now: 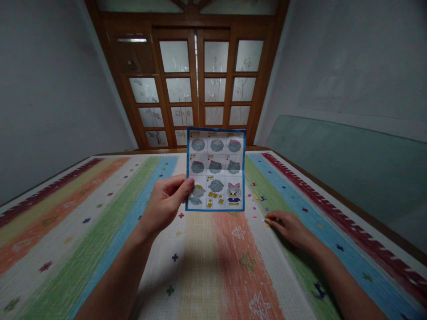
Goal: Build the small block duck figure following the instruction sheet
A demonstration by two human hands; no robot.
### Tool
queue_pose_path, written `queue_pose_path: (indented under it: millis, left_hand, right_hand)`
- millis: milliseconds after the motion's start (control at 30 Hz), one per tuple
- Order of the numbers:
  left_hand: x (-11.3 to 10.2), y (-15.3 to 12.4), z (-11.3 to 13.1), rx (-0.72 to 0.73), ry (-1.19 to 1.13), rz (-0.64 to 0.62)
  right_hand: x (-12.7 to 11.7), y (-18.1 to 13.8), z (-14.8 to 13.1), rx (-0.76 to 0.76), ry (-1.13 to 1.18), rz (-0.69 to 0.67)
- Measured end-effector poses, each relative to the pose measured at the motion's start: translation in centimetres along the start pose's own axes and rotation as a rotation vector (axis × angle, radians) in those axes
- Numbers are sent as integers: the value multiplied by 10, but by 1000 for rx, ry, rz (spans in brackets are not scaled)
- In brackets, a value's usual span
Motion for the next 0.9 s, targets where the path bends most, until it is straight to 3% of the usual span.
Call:
queue_pose_path:
  millis: [200, 633, 900]
  left_hand:
    - [-1, -1, 0, -12, 5, 9]
    - [-1, 0, -1, -8, -18, -3]
    - [-1, 1, 0, 24, 9, 3]
  right_hand:
    - [6, 0, -5, -10, -29, -84]
    - [4, 0, -12, -17, 3, -130]
    - [8, 2, -26, -85, -62, -275]
Point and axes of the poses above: each hand's wrist, its own y-axis towards the middle knuckle, its own x-axis out of the palm, z = x × y, the point moved 4 cm from there along y, towards the middle knuckle, and after that the axes turned 15 degrees about -x, right-handed, at the moved point
